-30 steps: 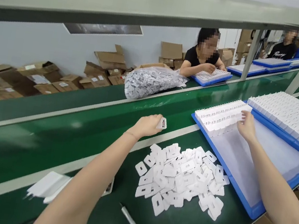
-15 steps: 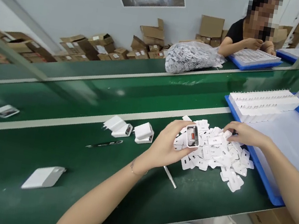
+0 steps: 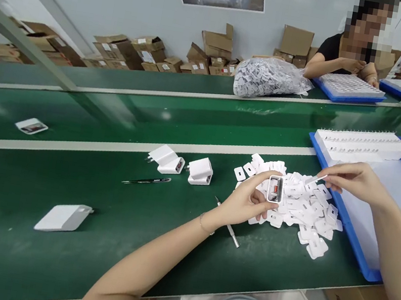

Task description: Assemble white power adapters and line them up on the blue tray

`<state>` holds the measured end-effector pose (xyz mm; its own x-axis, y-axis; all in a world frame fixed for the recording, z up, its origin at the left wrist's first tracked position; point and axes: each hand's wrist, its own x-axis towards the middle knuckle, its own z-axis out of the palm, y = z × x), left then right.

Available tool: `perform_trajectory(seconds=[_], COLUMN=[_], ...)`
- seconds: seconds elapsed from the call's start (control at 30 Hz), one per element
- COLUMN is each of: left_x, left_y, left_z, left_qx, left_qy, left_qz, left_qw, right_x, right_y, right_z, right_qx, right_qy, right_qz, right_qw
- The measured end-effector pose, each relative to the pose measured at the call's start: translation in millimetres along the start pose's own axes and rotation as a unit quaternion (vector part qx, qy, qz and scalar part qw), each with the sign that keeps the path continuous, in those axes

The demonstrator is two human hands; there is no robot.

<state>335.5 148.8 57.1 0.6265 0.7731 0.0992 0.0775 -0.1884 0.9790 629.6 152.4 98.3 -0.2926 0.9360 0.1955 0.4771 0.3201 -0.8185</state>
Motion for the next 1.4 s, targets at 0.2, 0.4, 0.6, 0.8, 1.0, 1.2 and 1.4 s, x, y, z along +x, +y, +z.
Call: perform_trajectory(seconds=[0.2,0.4,0.6,0.8,1.0,1.2,1.4], left_x=[1.3,0.3,0.6,1.2,-2.1,4.8,6.0], left_y=[-9.3,-12.5,-14.8,-11.8,-11.1,-14.2,-14.2], left_z=[5.3,8.5,11.9,13.2,12.3,19.4,19.8], left_qx=[-0.062,-0.026,-0.016,0.004,0.135,0.019,0.016], left_qy=[-0.036,-0.067,-0.056,0.002,0.022,0.124,0.108], left_qz=[-0.046,-0.023,-0.021,-0.024,0.108,0.062,0.055], left_qw=[0.996,0.997,0.998,1.0,0.985,0.99,0.993], right_x=[-2.5,-1.2,-2.6,-0.3,8.8,8.9,5.5], right_y=[-27.3,-28.3,-27.7,-16.2,-3.1,-1.9,-8.3], right_z=[40.6,60.6,74.9,81.5,77.0,87.2,93.2], right_qx=[0.093,0.08,0.026,-0.013,0.156,0.149,0.098], right_qy=[-0.077,-0.03,-0.046,-0.014,-0.154,0.011,-0.015], right_qz=[-0.106,-0.061,-0.112,-0.101,-0.005,-0.067,-0.121], right_qw=[0.987,0.995,0.992,0.995,0.976,0.986,0.988])
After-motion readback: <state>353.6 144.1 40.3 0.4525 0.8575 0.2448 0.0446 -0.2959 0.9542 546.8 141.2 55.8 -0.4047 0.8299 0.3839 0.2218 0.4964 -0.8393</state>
